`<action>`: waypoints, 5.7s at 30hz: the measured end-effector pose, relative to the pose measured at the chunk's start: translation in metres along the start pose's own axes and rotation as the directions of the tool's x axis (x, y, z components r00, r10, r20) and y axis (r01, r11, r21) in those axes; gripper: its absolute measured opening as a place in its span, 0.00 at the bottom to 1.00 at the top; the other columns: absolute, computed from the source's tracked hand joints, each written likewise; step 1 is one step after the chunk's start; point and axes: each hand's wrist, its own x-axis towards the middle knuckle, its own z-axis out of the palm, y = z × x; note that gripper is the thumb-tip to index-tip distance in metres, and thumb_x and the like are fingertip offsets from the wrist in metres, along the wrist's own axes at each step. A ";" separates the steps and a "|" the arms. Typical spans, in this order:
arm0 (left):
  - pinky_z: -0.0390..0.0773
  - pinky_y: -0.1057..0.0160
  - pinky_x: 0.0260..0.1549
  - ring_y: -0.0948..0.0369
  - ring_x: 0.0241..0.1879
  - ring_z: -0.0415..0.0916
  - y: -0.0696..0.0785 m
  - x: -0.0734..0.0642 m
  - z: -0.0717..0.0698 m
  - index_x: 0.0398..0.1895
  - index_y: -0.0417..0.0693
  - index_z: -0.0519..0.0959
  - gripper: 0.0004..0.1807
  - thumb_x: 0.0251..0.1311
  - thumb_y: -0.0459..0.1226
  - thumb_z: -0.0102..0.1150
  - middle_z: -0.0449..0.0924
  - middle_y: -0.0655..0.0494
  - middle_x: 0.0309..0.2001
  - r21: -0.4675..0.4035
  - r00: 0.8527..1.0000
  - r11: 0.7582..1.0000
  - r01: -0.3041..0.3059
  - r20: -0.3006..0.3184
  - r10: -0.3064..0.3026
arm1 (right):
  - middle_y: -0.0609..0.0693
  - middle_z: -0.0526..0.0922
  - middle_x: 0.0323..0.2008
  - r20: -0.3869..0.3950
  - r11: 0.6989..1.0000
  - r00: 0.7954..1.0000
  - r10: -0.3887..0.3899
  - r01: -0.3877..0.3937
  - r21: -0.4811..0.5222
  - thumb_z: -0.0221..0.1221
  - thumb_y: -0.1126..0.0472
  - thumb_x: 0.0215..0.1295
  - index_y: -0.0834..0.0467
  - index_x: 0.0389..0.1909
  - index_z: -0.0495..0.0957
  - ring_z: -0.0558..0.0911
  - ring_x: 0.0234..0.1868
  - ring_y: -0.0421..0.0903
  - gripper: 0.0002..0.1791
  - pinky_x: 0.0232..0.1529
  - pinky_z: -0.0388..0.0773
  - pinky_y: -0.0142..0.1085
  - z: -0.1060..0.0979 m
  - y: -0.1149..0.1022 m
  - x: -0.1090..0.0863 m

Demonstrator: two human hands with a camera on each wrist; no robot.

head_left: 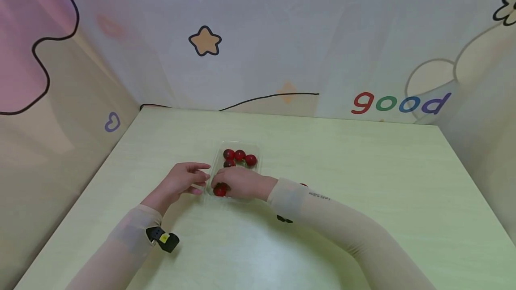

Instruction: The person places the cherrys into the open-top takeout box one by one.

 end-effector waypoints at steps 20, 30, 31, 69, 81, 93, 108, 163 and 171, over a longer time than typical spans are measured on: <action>0.85 0.71 0.32 0.60 0.39 0.79 0.000 0.002 0.002 0.70 0.39 0.72 0.24 0.73 0.36 0.56 0.83 0.38 0.55 0.005 1.000 1.000 0.005 -0.018 -0.005 | 0.47 0.85 0.60 0.000 1.000 1.000 0.007 -0.007 0.025 0.67 0.64 0.67 0.52 0.61 0.82 0.82 0.61 0.45 0.22 0.68 0.77 0.35 -0.003 0.000 -0.001; 0.85 0.71 0.32 0.59 0.40 0.79 0.001 0.000 0.003 0.71 0.38 0.71 0.24 0.74 0.35 0.55 0.81 0.35 0.59 0.004 1.000 1.000 0.001 -0.012 -0.001 | 0.47 0.85 0.59 -0.015 0.995 0.999 0.049 -0.047 0.091 0.68 0.63 0.65 0.52 0.61 0.82 0.80 0.61 0.45 0.22 0.66 0.79 0.36 -0.015 0.000 -0.008; 0.85 0.71 0.32 0.59 0.40 0.79 0.001 -0.001 0.003 0.71 0.38 0.71 0.25 0.74 0.35 0.54 0.81 0.35 0.60 0.004 1.000 1.000 0.002 -0.011 -0.002 | 0.47 0.86 0.58 -0.021 0.993 0.999 0.049 -0.046 0.104 0.68 0.62 0.65 0.52 0.60 0.82 0.81 0.61 0.45 0.22 0.66 0.79 0.37 -0.017 0.001 -0.010; 0.85 0.70 0.31 0.58 0.42 0.79 0.000 0.001 0.004 0.70 0.39 0.72 0.25 0.73 0.36 0.57 0.80 0.37 0.58 -0.009 0.999 1.000 0.021 -0.027 -0.021 | 0.57 0.84 0.56 -0.290 0.955 0.932 0.217 -0.142 0.259 0.64 0.63 0.68 0.59 0.57 0.80 0.81 0.54 0.56 0.17 0.57 0.81 0.54 -0.028 0.054 -0.156; 0.85 0.71 0.31 0.58 0.41 0.79 0.002 0.002 0.005 0.70 0.39 0.73 0.24 0.73 0.36 0.56 0.80 0.38 0.58 -0.005 0.999 0.999 0.032 -0.032 -0.032 | 0.58 0.83 0.58 -0.313 0.942 0.912 0.265 -0.175 0.287 0.65 0.62 0.68 0.61 0.60 0.78 0.82 0.55 0.57 0.21 0.57 0.81 0.51 -0.017 0.065 -0.182; 0.85 0.71 0.32 0.58 0.42 0.79 0.001 0.002 0.004 0.70 0.40 0.73 0.24 0.73 0.36 0.56 0.80 0.38 0.59 -0.001 0.999 0.999 0.033 -0.032 -0.033 | 0.61 0.81 0.59 -0.222 0.923 0.907 0.359 -0.309 0.230 0.68 0.61 0.64 0.65 0.62 0.77 0.82 0.55 0.57 0.27 0.58 0.83 0.50 -0.004 0.072 -0.176; 0.85 0.71 0.31 0.59 0.41 0.79 0.001 0.001 0.004 0.70 0.38 0.72 0.24 0.73 0.35 0.56 0.81 0.37 0.58 -0.005 1.000 1.000 0.016 -0.017 -0.016 | 0.61 0.83 0.55 -0.171 0.899 0.894 0.415 -0.373 0.231 0.70 0.64 0.61 0.67 0.59 0.78 0.83 0.50 0.55 0.26 0.52 0.85 0.45 -0.001 0.072 -0.172; 0.85 0.70 0.31 0.59 0.41 0.79 0.000 0.000 0.006 0.70 0.39 0.72 0.24 0.73 0.36 0.55 0.80 0.37 0.59 -0.010 1.000 1.000 0.016 -0.025 -0.016 | 0.61 0.85 0.53 -0.216 0.951 0.929 0.301 -0.274 0.147 0.67 0.68 0.64 0.68 0.58 0.79 0.84 0.52 0.55 0.21 0.55 0.85 0.46 -0.008 0.072 -0.169; 0.85 0.70 0.31 0.59 0.41 0.79 0.000 0.000 0.006 0.70 0.38 0.72 0.24 0.73 0.36 0.55 0.81 0.37 0.58 -0.002 1.000 1.000 0.002 -0.029 -0.002 | 0.59 0.86 0.53 -0.260 0.980 0.945 0.199 -0.187 0.070 0.67 0.70 0.63 0.66 0.57 0.80 0.85 0.53 0.54 0.21 0.56 0.85 0.46 -0.017 0.071 -0.166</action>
